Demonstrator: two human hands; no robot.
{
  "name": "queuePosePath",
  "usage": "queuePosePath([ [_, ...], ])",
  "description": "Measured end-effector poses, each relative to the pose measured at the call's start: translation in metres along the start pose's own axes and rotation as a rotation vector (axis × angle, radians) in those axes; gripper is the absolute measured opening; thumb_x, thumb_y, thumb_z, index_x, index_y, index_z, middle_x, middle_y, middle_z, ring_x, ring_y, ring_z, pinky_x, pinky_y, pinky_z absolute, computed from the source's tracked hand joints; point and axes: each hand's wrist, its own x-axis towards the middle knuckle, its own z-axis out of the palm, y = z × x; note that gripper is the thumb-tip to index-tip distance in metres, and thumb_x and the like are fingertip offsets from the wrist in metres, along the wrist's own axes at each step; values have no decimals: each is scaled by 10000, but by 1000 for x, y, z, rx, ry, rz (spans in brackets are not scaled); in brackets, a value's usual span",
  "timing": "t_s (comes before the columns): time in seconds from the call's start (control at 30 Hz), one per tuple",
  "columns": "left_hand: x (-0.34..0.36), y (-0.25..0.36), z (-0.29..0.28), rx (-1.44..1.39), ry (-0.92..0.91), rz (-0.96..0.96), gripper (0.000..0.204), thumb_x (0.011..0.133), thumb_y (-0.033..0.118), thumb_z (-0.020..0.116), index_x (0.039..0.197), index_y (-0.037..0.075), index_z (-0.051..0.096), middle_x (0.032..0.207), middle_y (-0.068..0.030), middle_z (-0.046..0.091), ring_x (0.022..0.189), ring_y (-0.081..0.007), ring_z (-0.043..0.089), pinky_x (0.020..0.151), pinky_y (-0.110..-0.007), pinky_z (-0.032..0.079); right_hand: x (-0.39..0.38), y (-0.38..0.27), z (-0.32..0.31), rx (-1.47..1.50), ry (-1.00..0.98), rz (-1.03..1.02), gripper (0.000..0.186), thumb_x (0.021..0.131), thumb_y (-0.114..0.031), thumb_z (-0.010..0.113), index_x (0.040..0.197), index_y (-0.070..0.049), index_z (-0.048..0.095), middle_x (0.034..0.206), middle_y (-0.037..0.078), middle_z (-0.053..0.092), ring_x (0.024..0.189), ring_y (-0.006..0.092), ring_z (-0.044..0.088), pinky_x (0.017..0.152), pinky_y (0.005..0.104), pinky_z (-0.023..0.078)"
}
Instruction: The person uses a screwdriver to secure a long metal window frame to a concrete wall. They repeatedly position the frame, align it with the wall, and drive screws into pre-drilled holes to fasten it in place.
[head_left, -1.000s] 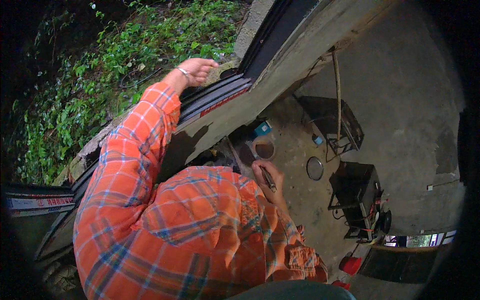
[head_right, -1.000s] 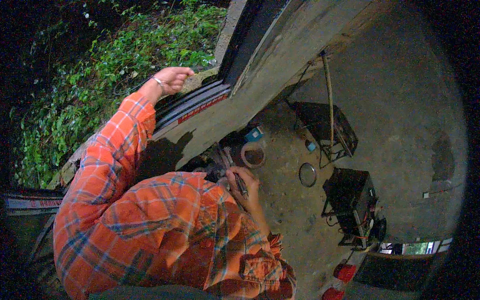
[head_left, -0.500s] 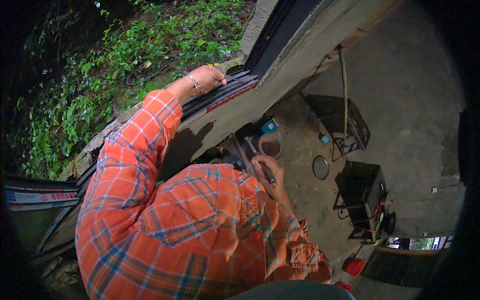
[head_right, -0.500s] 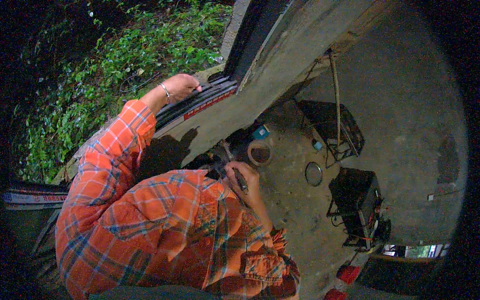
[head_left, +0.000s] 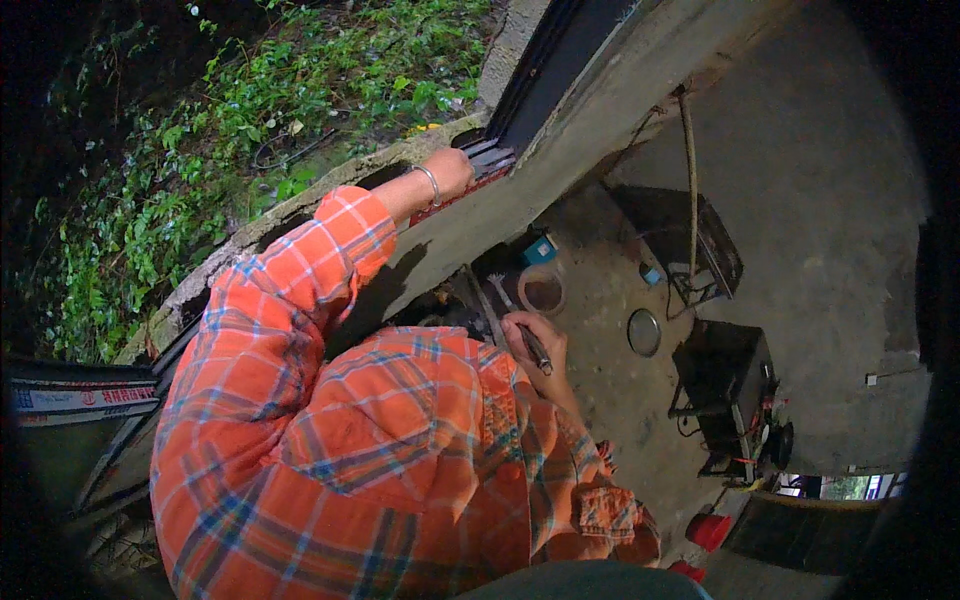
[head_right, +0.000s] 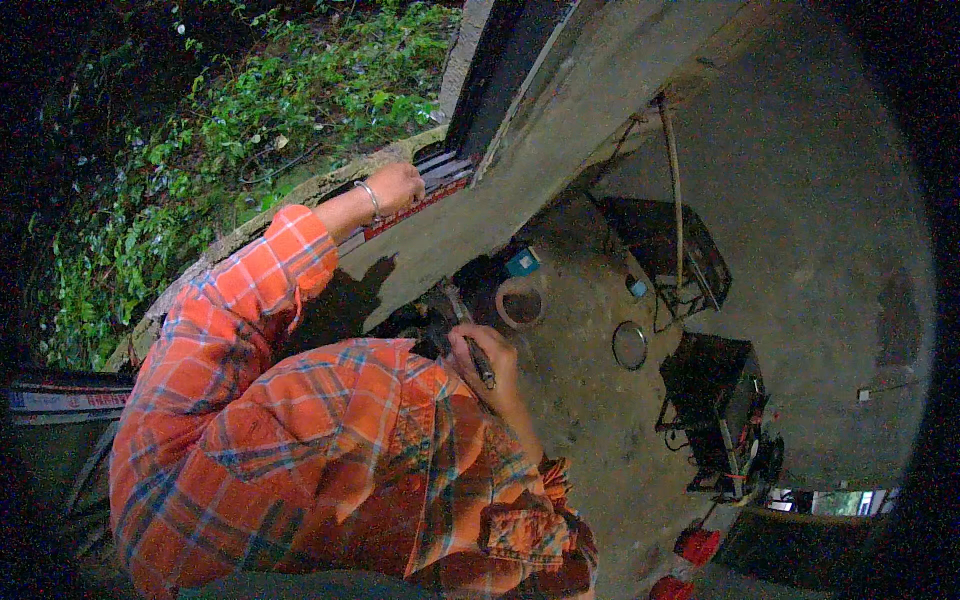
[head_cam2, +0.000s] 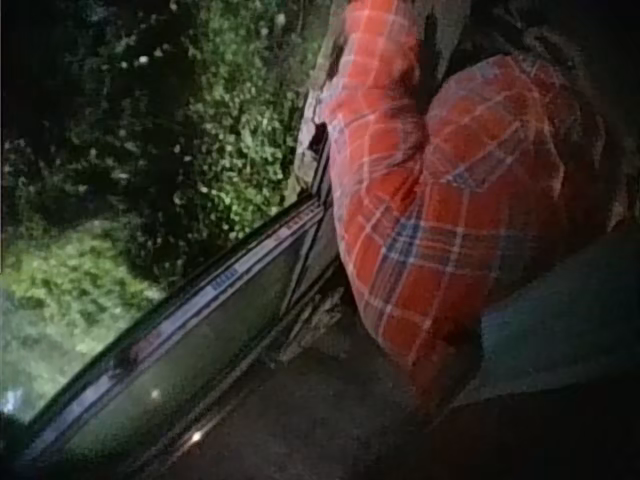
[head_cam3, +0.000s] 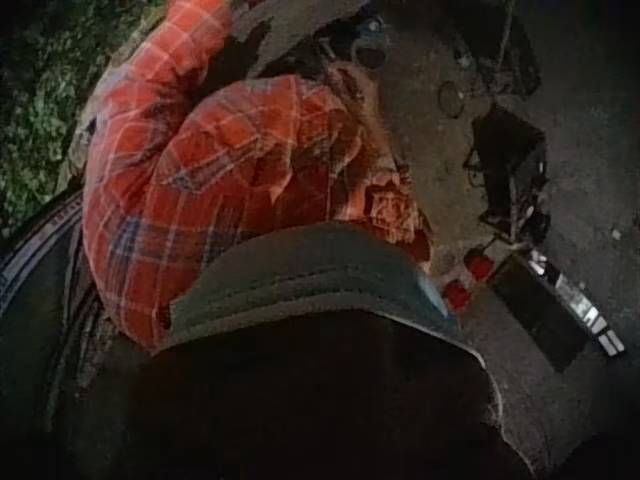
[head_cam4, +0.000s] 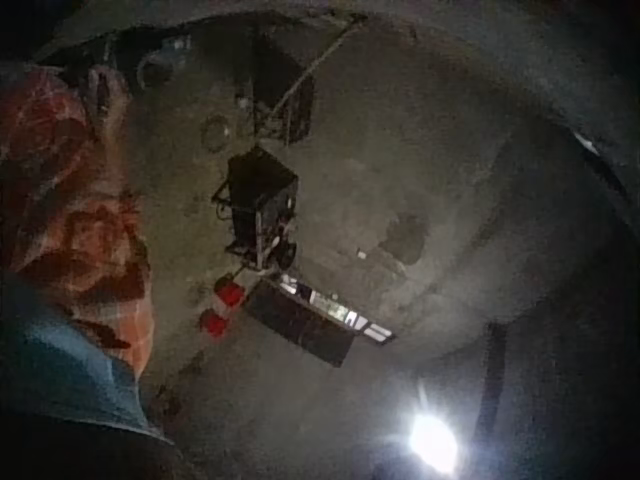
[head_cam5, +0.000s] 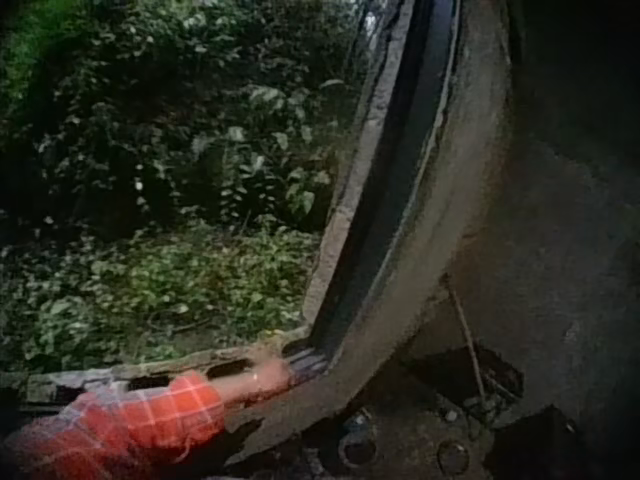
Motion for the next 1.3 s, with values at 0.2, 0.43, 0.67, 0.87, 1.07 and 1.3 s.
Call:
queuePosePath([
  [0.2, 18, 15, 18, -135, 130, -219, 203, 714, 194, 510, 720, 27, 625, 750, -159, 602, 745, -315, 577, 685, -406, 456, 0, 5, -3, 1, 50, -11, 122, 791, -117, 577, 825, -1, 590, 768, 119, 596, 691, 200, 572, 625, 292, 445],
  [0.43, 26, -3, 26, 259, 143, 78, 113, 686, 95, 526, 705, 44, 625, 742, -146, 600, 729, -312, 572, 678, -391, 460, -1, 19, -1, 35, 121, -14, 108, 782, -112, 595, 812, -9, 594, 719, 69, 584, 621, 117, 529, 572, 245, 423],
  [0.67, 21, 6, 6, -326, -17, -68, 109, 703, 92, 509, 743, 41, 596, 711, -118, 592, 680, -274, 564, 643, -375, 448, -4, 26, -7, -4, 119, -73, 115, 783, -122, 599, 814, -12, 600, 709, 60, 588, 614, 109, 531, 563, 232, 424],
  [0.87, 21, -6, 24, -560, 147, 1, 175, 804, 143, 415, 741, 54, 552, 519, -38, 475, 428, -150, 435, 390, -308, 324, -3, 26, -8, -25, 114, -94, 101, 777, -104, 605, 813, -10, 598, 707, 61, 584, 611, 103, 527, 559, 228, 421],
  [1.07, -2, 21, -19, -1403, 75, -434, 128, 822, 165, 439, 777, 77, 519, 471, 47, 344, 333, -92, 275, 308, -262, 214, -11, 26, -11, 37, 51, 69, 132, 786, -113, 585, 866, -9, 594, 830, 137, 601, 770, 226, 587, 689, 306, 449],
  [1.3, -40, -26, -42, -1812, 512, -605, 130, 839, 154, 430, 803, 74, 525, 451, 72, 279, 342, -67, 221, 316, -229, 163, 1, 18, -5, 29, -7, -34, 123, 785, -100, 578, 865, -9, 592, 833, 141, 601, 764, 244, 588, 689, 304, 449],
])
